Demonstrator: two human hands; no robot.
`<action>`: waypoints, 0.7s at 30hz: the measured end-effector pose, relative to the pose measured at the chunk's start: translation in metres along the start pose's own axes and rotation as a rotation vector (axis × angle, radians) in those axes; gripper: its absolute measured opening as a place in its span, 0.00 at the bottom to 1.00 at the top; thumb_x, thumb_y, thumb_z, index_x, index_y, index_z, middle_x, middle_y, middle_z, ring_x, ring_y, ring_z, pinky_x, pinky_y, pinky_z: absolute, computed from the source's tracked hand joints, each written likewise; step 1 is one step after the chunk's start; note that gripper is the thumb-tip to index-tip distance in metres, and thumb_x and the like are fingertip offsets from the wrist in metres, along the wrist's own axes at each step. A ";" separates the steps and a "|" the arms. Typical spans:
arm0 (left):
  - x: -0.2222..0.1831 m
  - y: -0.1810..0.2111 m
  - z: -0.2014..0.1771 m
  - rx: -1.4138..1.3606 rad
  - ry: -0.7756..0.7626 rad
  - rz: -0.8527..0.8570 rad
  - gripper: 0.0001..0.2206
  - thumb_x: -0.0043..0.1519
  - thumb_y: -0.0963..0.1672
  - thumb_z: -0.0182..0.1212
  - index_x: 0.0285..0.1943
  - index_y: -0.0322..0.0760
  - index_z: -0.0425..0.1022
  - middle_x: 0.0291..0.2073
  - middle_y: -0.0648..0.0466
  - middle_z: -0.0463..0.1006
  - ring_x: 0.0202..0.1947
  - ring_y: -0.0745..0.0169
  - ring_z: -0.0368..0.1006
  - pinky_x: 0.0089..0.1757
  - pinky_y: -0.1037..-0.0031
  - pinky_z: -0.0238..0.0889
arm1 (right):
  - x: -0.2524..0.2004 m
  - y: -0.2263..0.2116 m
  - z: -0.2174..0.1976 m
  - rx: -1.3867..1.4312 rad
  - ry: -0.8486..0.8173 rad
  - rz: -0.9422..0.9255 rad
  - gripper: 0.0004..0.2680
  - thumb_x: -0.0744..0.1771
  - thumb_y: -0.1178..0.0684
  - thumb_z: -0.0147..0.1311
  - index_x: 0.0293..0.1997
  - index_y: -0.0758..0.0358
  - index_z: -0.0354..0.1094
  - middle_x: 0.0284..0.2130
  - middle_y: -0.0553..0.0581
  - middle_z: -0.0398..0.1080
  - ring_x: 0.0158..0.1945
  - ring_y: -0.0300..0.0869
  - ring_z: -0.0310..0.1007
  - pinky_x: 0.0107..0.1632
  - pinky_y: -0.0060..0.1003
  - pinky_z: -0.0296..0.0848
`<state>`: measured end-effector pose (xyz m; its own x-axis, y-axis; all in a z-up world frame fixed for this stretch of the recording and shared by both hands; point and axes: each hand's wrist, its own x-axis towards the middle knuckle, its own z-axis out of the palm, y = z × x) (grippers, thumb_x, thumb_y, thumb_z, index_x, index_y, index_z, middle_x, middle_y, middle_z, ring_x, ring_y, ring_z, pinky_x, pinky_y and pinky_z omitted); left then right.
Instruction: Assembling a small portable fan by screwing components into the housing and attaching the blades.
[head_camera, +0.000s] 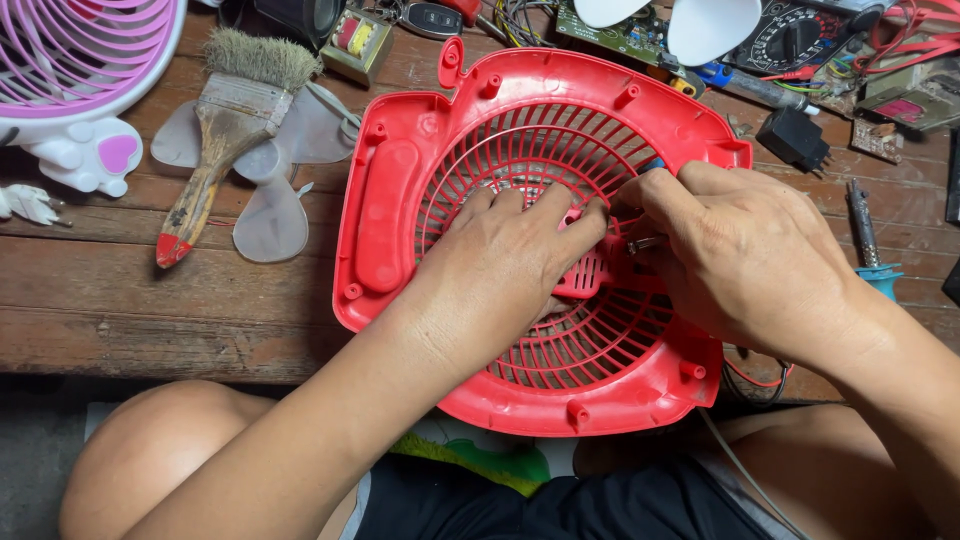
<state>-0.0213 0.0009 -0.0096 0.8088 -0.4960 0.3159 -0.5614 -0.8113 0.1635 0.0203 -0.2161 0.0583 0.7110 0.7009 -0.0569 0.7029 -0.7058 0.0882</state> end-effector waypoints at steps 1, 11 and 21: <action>0.000 0.000 0.000 0.017 0.003 0.001 0.34 0.47 0.57 0.76 0.60 0.47 0.67 0.41 0.54 0.70 0.34 0.48 0.73 0.36 0.58 0.68 | 0.001 0.000 0.000 -0.001 -0.024 0.023 0.12 0.65 0.54 0.55 0.53 0.50 0.64 0.28 0.54 0.68 0.29 0.55 0.71 0.29 0.51 0.69; 0.001 0.001 0.000 0.029 0.018 -0.005 0.30 0.47 0.57 0.75 0.56 0.51 0.69 0.40 0.56 0.71 0.33 0.50 0.74 0.39 0.59 0.67 | 0.008 -0.001 0.003 -0.041 -0.030 0.025 0.18 0.60 0.59 0.53 0.55 0.52 0.61 0.26 0.55 0.66 0.27 0.56 0.69 0.26 0.52 0.68; 0.001 0.001 0.001 0.050 0.035 -0.002 0.30 0.46 0.55 0.75 0.55 0.50 0.69 0.38 0.57 0.71 0.33 0.51 0.73 0.39 0.59 0.67 | 0.007 -0.001 0.007 -0.037 0.029 0.003 0.12 0.64 0.58 0.54 0.52 0.54 0.63 0.23 0.55 0.62 0.26 0.53 0.66 0.27 0.50 0.68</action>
<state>-0.0213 -0.0009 -0.0096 0.8029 -0.4839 0.3481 -0.5495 -0.8272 0.1176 0.0251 -0.2113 0.0514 0.7119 0.7018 -0.0279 0.6990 -0.7041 0.1251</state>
